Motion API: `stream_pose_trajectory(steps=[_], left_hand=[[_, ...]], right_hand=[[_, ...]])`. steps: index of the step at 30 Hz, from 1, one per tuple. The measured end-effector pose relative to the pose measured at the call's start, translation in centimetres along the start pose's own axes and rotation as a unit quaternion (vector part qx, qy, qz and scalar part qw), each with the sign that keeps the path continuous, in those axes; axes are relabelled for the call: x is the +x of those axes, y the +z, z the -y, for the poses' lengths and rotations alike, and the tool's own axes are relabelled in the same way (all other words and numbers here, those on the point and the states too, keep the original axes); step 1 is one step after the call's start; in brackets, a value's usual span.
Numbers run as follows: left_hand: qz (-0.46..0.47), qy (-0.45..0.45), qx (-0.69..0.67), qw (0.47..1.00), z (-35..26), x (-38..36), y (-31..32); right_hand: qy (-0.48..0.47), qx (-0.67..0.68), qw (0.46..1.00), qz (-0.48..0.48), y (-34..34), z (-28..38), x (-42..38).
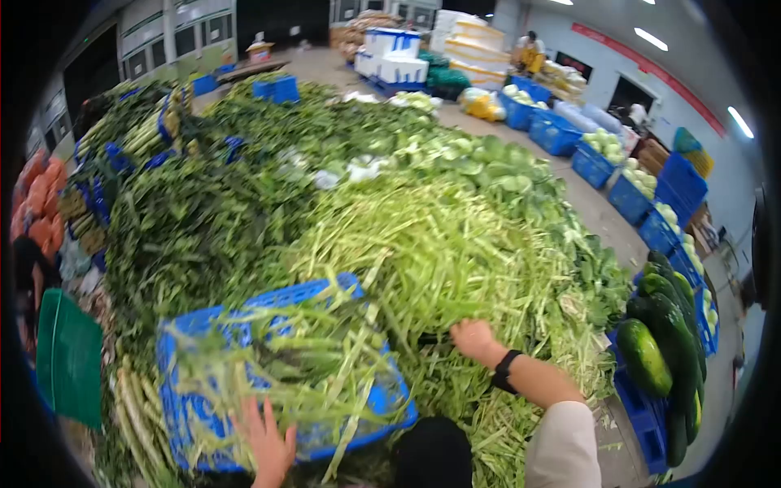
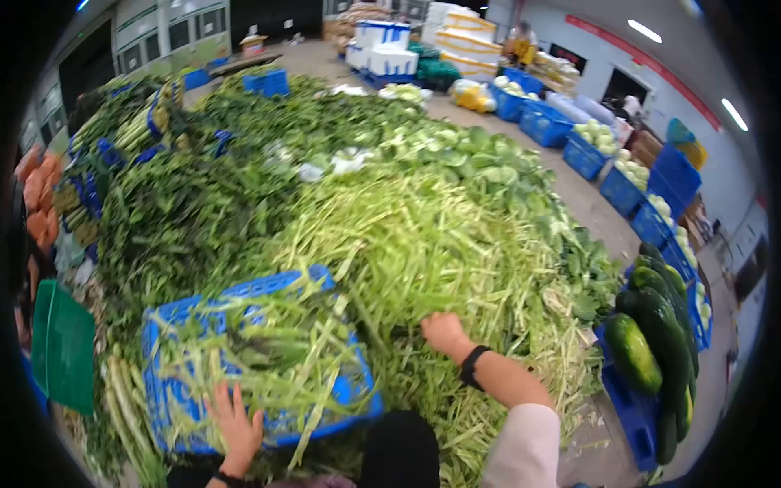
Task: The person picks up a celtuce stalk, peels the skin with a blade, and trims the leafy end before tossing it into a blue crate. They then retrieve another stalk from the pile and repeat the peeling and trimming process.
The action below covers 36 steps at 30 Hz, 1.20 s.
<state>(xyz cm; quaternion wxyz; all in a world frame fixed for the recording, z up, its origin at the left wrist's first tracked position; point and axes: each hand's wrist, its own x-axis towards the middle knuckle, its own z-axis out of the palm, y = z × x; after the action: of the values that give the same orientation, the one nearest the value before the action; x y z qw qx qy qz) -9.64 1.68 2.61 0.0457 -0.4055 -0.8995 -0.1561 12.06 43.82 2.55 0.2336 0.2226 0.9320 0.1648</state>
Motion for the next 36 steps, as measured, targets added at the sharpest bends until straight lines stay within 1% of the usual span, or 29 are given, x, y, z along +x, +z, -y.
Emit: stream_pose_trajectory(steps=[1,2,3,4,5,6,7,8,9,11,13,17,19,20,22,26,28,32,33,35,36], left_hand=[[-0.012,-0.002,-0.004,1.000,0.2,0.1,0.3],[-0.018,0.010,-0.013,1.000,0.2,0.2,0.6],[-0.005,0.009,0.013,1.000,0.1,0.0,0.7],[0.008,0.005,0.043,0.999,0.2,-0.1,0.5],[0.007,0.009,0.044,0.999,0.0,0.1,-0.4],[0.005,0.019,0.050,0.999,-0.5,0.3,-1.4],[0.003,0.027,0.055,0.998,-0.7,0.6,-1.8],[-0.019,0.036,0.029,0.999,-0.5,0.7,-1.4],[-0.020,0.037,0.028,0.999,-0.4,0.7,-1.2],[-0.008,0.032,0.020,0.999,-0.5,0.6,-1.4],[-0.011,0.037,0.022,0.999,-0.4,0.5,-1.3],[-0.011,0.034,0.016,0.999,-0.5,0.5,-1.4],[-0.007,0.031,0.023,0.999,-0.5,0.3,-1.2],[-0.004,0.027,0.028,0.999,-0.5,0.3,-1.1],[-0.006,0.030,0.028,0.999,-0.6,0.4,-1.2],[-0.005,0.026,0.027,0.999,-0.6,0.5,-1.1],[-0.005,0.027,0.030,0.999,-0.4,0.3,-1.1],[-0.012,0.029,0.034,0.999,-0.4,0.2,-0.9],[-0.014,0.028,0.036,0.999,-0.4,0.1,-0.8],[-0.027,0.016,0.025,0.999,-0.2,0.0,-0.5],[-0.027,0.013,0.027,0.999,-0.2,0.1,-0.5]], right_hand=[[-0.002,-0.007,1.000,-0.024,0.7,0.2,1.2],[0.021,-0.003,0.997,-0.076,1.4,0.3,2.4],[0.030,-0.007,0.997,-0.075,1.5,-0.3,3.4],[0.032,0.000,0.993,-0.116,1.7,-0.5,4.5],[0.032,0.009,0.987,-0.158,1.6,-0.5,5.3],[0.004,-0.039,0.984,-0.176,-0.1,-1.7,5.7],[0.006,-0.039,0.983,-0.177,-1.0,-2.1,6.1],[-0.004,-0.036,0.981,-0.191,-1.8,-2.3,6.5],[-0.016,-0.034,0.978,-0.204,-2.3,-2.4,6.9],[-0.009,-0.054,0.978,-0.201,-3.0,-2.9,7.9],[0.005,-0.045,0.973,-0.225,-3.5,-3.1,8.7],[0.009,-0.025,0.977,-0.210,-4.6,-3.0,9.8],[0.003,-0.024,0.965,-0.262,-4.7,-3.4,9.9],[0.004,-0.023,0.965,-0.262,-5.0,-3.6,9.9],[0.015,-0.011,0.950,-0.313,-5.4,-4.0,9.7],[0.019,0.011,0.949,-0.315,-6.6,-4.0,11.2],[0.063,0.002,0.923,-0.379,-7.3,-4.4,12.7],[0.142,0.049,0.881,-0.448,-12.2,-5.5,18.2],[0.142,0.050,0.880,-0.450,-14.0,-5.7,18.8],[0.159,0.152,0.893,-0.392,-16.9,-6.0,19.5],[0.156,0.153,0.893,-0.393,-17.6,-6.3,19.6]])
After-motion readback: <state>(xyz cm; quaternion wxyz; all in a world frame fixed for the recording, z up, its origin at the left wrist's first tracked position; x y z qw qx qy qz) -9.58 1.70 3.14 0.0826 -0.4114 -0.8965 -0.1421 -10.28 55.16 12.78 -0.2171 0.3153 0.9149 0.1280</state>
